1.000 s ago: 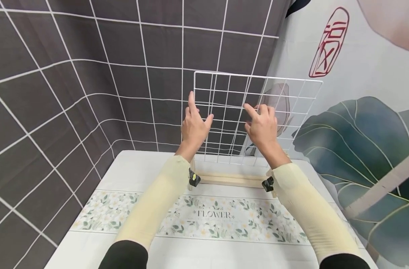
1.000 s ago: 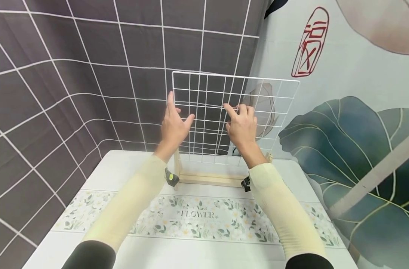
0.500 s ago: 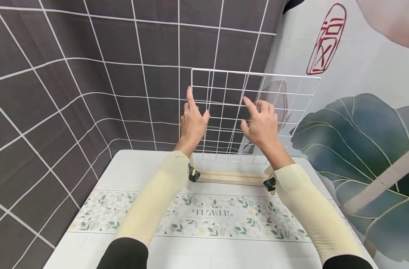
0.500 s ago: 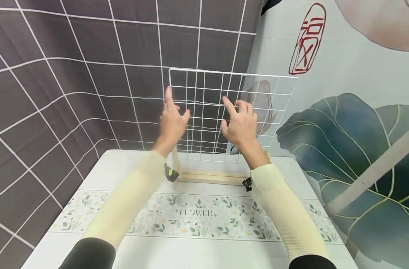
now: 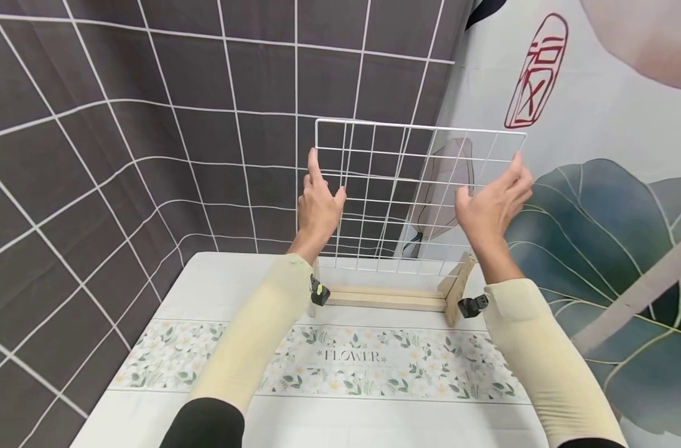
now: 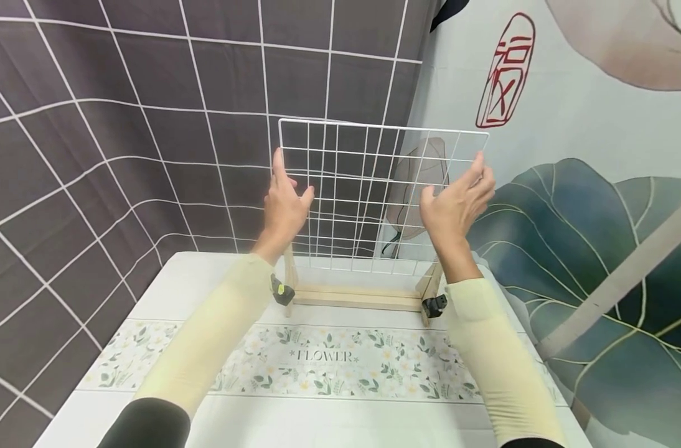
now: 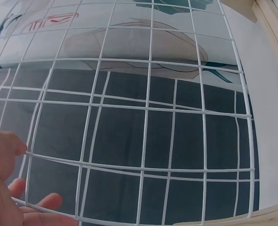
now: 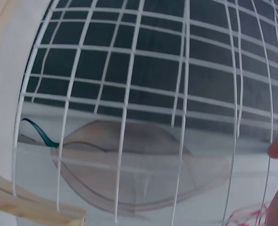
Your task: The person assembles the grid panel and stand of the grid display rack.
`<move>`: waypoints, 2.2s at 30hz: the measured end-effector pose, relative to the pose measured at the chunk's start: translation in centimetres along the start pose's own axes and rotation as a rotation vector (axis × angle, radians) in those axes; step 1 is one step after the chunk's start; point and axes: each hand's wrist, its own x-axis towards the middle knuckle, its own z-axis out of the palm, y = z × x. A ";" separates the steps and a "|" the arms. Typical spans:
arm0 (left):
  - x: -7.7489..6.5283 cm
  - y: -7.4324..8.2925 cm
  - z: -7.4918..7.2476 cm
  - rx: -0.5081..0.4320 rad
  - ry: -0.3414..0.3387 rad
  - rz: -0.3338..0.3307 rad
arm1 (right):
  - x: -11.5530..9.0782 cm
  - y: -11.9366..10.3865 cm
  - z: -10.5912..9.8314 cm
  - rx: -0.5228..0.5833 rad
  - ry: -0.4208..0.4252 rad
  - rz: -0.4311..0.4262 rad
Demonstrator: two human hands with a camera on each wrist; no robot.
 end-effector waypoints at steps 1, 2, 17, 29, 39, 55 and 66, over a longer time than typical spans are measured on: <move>0.0 0.0 0.0 0.002 0.002 0.001 | 0.3 0.3 -0.3 0.003 -0.038 0.033; 0.0 -0.1 0.0 0.002 0.004 0.004 | 0.5 0.5 -0.5 0.009 -0.078 0.061; -0.5 -0.7 0.3 0.002 -0.009 0.017 | 0.8 2.6 -1.0 0.065 -0.214 0.115; -1.0 -1.3 0.7 0.006 -0.009 0.017 | 0.0 3.5 -0.7 0.058 -0.207 0.118; -1.5 -1.9 0.9 0.026 -0.003 0.017 | -0.7 3.9 -0.4 0.047 -0.192 0.099; -2.4 -3.4 1.6 0.013 -0.030 -0.003 | -2.0 5.0 0.4 0.058 -0.187 0.075; -3.1 -4.5 2.2 0.043 -0.043 0.005 | -2.8 5.7 0.6 0.054 -0.205 0.112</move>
